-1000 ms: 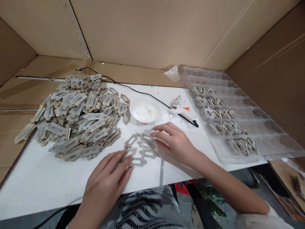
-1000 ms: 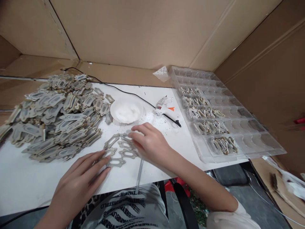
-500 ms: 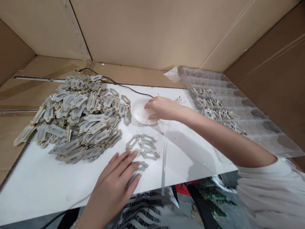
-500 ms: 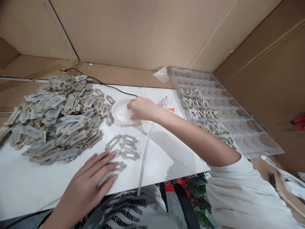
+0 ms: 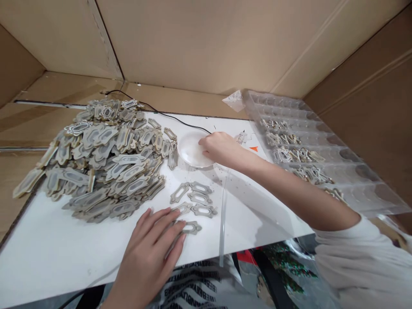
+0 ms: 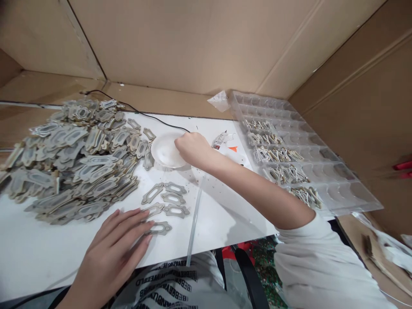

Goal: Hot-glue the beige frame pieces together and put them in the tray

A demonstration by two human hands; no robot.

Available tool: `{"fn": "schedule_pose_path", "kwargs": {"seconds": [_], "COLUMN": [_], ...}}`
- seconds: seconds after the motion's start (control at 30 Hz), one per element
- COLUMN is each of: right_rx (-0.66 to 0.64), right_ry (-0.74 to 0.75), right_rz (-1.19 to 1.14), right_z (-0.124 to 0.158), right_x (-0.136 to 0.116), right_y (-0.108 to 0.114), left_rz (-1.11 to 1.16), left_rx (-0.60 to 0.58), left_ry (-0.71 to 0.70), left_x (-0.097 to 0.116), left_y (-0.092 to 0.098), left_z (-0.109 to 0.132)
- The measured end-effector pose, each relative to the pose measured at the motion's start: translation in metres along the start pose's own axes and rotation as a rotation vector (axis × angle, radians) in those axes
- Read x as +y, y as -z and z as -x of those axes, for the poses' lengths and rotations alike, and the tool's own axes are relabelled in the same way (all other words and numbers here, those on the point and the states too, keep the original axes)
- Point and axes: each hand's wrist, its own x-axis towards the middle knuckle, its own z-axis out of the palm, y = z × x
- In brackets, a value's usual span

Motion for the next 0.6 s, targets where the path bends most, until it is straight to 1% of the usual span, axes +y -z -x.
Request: {"fn": "schedule_pose_path", "kwargs": {"seconds": [0.17,0.37,0.47,0.6], "right_rx": [0.033,0.098,0.182,0.338], "right_ry": [-0.034,-0.083,-0.125,-0.128], "right_rz": [-0.09,-0.194,-0.305,-0.607], "right_z": [-0.0044,-0.0008,0.0007,0.0011], "right_x": [0.0054,0.0085,0.0077,0.0072], "right_y": [-0.0041,-0.0026,-0.0012,-0.0011], "left_rz": [0.021,0.063,0.069,0.078], "left_rx": [0.016,0.028,0.027,0.023], "left_ry": [0.008,0.044,0.043,0.048], "left_x": [0.0016,0.0012,0.0009,0.0011], "left_y": [0.0018,0.0027,0.0032,0.0037], "left_z": [-0.002,-0.0026,-0.0024,-0.0023]}}
